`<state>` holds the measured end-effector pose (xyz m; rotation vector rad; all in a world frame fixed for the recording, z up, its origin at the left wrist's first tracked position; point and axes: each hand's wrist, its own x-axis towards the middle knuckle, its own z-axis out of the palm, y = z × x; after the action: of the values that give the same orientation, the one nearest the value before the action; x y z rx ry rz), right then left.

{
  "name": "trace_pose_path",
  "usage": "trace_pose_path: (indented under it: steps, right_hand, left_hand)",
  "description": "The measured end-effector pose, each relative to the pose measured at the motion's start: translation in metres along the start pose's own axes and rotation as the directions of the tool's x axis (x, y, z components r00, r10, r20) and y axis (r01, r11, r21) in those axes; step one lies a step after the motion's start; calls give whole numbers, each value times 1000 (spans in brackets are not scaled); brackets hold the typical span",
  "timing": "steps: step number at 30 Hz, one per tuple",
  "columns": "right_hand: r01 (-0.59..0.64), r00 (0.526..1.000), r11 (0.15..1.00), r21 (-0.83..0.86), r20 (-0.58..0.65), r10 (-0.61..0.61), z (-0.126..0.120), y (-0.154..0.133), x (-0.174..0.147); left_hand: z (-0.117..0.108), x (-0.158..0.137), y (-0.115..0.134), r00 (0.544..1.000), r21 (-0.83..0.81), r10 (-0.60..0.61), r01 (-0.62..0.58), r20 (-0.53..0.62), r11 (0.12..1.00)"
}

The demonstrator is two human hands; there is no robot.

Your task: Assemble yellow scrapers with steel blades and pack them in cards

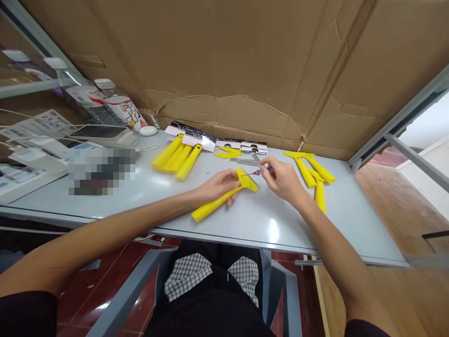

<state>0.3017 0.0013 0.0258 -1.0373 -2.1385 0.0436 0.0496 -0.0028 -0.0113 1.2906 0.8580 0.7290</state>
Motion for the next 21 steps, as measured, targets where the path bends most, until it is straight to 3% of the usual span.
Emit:
trace_pose_path:
  steps: [7, 21]
  right_hand:
    - [22, 1000, 994, 109, -20, -20, -2, -4, -1]
    - [56, 997, 997, 56, 49, -58, -5, -3, -3]
  left_hand:
    - [1, -1, 0, 1000, 25, -8, 8, -9, 1000]
    - [2, -1, -2, 1000, 22, 15, -14, -13, 1000]
